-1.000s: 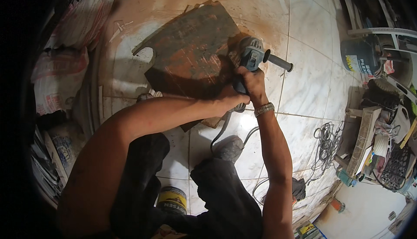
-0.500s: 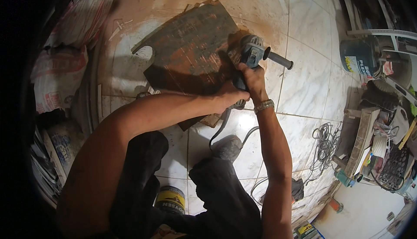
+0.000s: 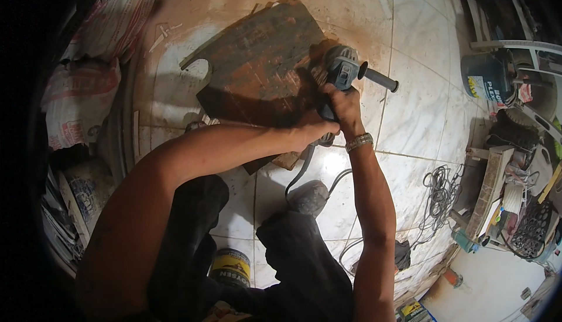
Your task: The person picks up an angle grinder and cuts into a tile with it.
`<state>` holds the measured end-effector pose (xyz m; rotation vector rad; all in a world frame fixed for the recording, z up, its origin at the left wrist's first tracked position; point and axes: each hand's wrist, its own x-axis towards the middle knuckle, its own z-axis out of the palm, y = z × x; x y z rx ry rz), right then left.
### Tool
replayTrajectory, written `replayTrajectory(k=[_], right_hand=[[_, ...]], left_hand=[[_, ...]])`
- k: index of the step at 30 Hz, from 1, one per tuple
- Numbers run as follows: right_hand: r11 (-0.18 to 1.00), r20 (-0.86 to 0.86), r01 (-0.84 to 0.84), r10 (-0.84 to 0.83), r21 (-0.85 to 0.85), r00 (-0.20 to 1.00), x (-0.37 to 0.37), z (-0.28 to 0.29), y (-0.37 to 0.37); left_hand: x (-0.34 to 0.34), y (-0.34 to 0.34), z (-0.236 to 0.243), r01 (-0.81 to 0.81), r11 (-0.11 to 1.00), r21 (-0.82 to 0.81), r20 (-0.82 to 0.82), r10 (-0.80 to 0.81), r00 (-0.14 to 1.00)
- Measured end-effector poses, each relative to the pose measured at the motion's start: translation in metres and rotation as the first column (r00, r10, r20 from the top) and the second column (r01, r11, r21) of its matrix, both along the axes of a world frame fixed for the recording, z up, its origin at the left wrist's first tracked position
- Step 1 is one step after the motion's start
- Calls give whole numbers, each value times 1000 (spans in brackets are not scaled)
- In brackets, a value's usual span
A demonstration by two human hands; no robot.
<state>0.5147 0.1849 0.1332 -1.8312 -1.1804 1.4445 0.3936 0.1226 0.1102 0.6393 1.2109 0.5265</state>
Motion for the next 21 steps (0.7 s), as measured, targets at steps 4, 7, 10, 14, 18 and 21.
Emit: replayTrajectory(k=[4, 7, 10, 14, 18, 21], right_hand=[[1000, -16, 4, -5, -27, 1000, 2, -4, 2], [999, 11, 17, -16, -29, 1000, 9, -7, -4], [1000, 3, 13, -13, -28, 1000, 4, -11, -7], [998, -14, -12, 11, -67, 1000, 2, -13, -10], [999, 1, -8, 8, -45, 1000, -2, -4, -19], [999, 1, -29, 29, 27, 1000, -1, -4, -22]], left_hand=[[-2, 2, 2, 20, 1000, 23, 51, -21, 998], [-2, -3, 24, 7, 1000, -3, 117, -7, 993], [-5, -8, 16, 19, 998, -60, 129, -11, 992], [-2, -14, -2, 20, 999, -26, 119, -17, 993], [2, -24, 4, -78, 997, 29, 77, 75, 994], [4, -29, 1, -71, 991, 113, 104, 59, 993]])
